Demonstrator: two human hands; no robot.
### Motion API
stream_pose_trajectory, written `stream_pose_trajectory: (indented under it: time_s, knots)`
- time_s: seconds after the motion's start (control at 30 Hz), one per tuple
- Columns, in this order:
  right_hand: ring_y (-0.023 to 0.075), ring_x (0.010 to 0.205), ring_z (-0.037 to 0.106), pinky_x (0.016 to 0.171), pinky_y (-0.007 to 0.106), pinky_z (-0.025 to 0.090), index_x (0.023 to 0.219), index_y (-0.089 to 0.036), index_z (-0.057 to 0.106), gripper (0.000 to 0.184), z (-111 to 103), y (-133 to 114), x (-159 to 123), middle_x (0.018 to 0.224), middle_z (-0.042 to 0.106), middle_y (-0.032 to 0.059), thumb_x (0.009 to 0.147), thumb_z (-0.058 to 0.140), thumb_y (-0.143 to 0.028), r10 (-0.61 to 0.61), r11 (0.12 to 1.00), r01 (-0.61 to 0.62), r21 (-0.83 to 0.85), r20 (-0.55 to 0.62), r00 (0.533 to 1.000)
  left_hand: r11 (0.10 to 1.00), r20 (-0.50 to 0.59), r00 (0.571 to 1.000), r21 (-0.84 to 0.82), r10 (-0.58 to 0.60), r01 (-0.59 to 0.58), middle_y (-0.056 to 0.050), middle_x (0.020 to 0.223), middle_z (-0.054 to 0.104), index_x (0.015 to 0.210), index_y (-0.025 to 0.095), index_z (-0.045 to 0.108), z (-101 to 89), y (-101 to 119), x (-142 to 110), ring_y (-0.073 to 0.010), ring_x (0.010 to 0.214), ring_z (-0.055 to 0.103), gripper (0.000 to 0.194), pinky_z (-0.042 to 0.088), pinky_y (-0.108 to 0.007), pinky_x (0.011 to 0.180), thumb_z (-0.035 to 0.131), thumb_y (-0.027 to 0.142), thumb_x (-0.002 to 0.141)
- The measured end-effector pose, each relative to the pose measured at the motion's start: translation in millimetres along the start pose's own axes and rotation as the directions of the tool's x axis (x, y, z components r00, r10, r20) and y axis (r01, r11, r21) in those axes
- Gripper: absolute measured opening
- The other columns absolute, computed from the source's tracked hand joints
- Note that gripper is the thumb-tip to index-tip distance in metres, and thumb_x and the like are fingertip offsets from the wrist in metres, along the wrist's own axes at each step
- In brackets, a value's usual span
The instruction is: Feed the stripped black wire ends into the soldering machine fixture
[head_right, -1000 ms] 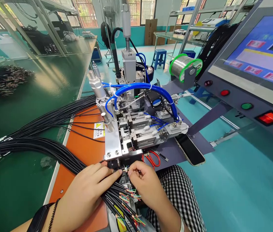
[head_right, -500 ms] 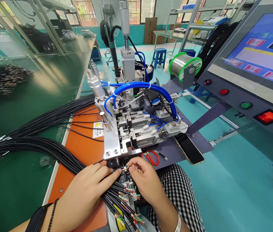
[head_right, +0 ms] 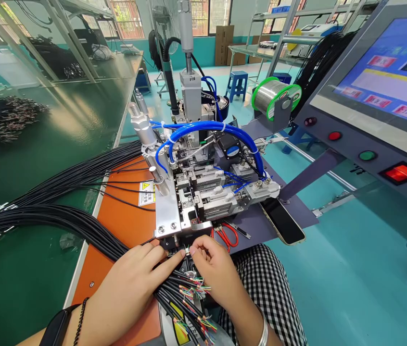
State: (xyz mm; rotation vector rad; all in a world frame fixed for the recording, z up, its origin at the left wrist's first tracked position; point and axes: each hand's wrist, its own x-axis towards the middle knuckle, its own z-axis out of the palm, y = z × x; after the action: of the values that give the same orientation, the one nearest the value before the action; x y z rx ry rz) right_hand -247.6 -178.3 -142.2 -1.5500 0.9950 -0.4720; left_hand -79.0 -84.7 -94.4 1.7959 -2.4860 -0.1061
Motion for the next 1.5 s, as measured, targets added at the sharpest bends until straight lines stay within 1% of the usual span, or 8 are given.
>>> stream_pose_trajectory:
  time_s: [0.13, 0.3, 0.6, 1.0, 1.1, 1.2, 1.27, 1.5]
  knots:
    - [0.0148, 0.072, 0.054, 0.065, 0.024, 0.044, 0.084, -0.018, 0.058, 0.015, -1, -3, -1, 0.078, 0.057, 0.0006, 0.086, 0.050, -0.030, -0.011, 0.999, 0.012, 0.050, -0.021, 1.000, 1.000, -0.008, 1.000, -0.006, 0.009, -0.009, -0.005, 0.092, 0.053, 0.133, 0.020, 0.040, -0.7, 0, 1, -0.0233, 0.086, 0.048, 0.060, 0.049, -0.042, 0.074, 0.054, 0.001, 0.078]
    - [0.0172, 0.084, 0.056, 0.066, 0.025, 0.044, 0.089, -0.019, 0.063, 0.017, -3, -11, -2, 0.088, 0.060, 0.0038, 0.087, 0.049, -0.029, -0.110, 0.993, 0.111, 0.046, -0.041, 0.993, 1.000, 0.017, 1.000, 0.002, 0.002, -0.002, -0.005, 0.092, 0.051, 0.135, 0.021, 0.038, -1.2, 0, 2, -0.0229, 0.084, 0.047, 0.061, 0.049, -0.040, 0.069, 0.053, 0.002, 0.079]
    - [0.0134, 0.064, 0.044, 0.058, 0.025, 0.036, 0.074, -0.018, 0.057, 0.013, -1, -4, 3, 0.069, 0.047, -0.0016, 0.084, 0.050, -0.022, -0.107, 0.993, 0.103, -0.059, -0.055, 0.993, 0.999, 0.065, 0.997, 0.031, -0.046, 0.044, -0.006, 0.094, 0.049, 0.134, 0.024, 0.039, -3.7, 3, 6, -0.0222, 0.084, 0.047, 0.060, 0.048, -0.039, 0.070, 0.047, 0.000, 0.080]
    - [0.0132, 0.064, 0.045, 0.059, 0.024, 0.035, 0.073, -0.017, 0.058, 0.012, 0, -4, 2, 0.070, 0.047, -0.0011, 0.081, 0.050, -0.019, -0.153, 0.985, 0.145, -0.092, -0.075, 0.985, 0.998, 0.042, 0.998, 0.028, -0.050, 0.048, -0.006, 0.097, 0.050, 0.133, 0.024, 0.039, -1.7, 5, 4, -0.0226, 0.085, 0.048, 0.058, 0.048, -0.039, 0.069, 0.047, 0.001, 0.082]
    - [0.0131, 0.062, 0.044, 0.058, 0.024, 0.034, 0.072, -0.017, 0.056, 0.010, 0, -3, 4, 0.067, 0.046, -0.0018, 0.078, 0.050, -0.021, -0.067, 0.997, 0.065, -0.040, -0.052, 0.996, 0.997, 0.088, 0.993, 0.006, -0.079, 0.079, -0.005, 0.099, 0.051, 0.132, 0.027, 0.040, -3.8, 7, 7, -0.0231, 0.086, 0.049, 0.057, 0.049, -0.040, 0.070, 0.047, 0.002, 0.081]
    - [0.0127, 0.061, 0.044, 0.057, 0.024, 0.035, 0.070, -0.017, 0.052, 0.010, 0, -2, 8, 0.064, 0.046, -0.0027, 0.076, 0.048, -0.024, 0.099, 0.991, -0.103, 0.087, 0.045, 0.994, 0.993, 0.137, 0.983, 0.001, -0.121, 0.122, -0.004, 0.102, 0.053, 0.130, 0.028, 0.041, -7.0, 9, 11, -0.0245, 0.089, 0.051, 0.056, 0.050, -0.043, 0.073, 0.047, 0.003, 0.081]
    - [0.0129, 0.062, 0.046, 0.058, 0.024, 0.037, 0.072, -0.017, 0.053, 0.010, 1, -3, 10, 0.065, 0.048, -0.0024, 0.076, 0.049, -0.025, 0.148, 0.977, -0.159, 0.140, 0.086, 0.985, 0.992, 0.146, 0.981, 0.005, -0.126, 0.127, -0.004, 0.103, 0.054, 0.130, 0.028, 0.042, -8.9, 10, 12, -0.0248, 0.090, 0.051, 0.056, 0.050, -0.044, 0.075, 0.046, 0.002, 0.081]
    - [0.0179, 0.087, 0.058, 0.079, 0.029, 0.044, 0.098, -0.019, 0.066, 0.021, -8, -14, 4, 0.091, 0.063, 0.0035, 0.083, 0.050, -0.022, -0.023, 0.999, 0.020, 0.048, 0.069, 0.997, 0.993, 0.014, 0.994, -0.061, -0.104, 0.105, -0.006, 0.100, 0.055, 0.118, 0.019, 0.049, -8.0, 2, 5, -0.0210, 0.084, 0.052, 0.049, 0.050, -0.038, 0.071, 0.039, -0.005, 0.076]
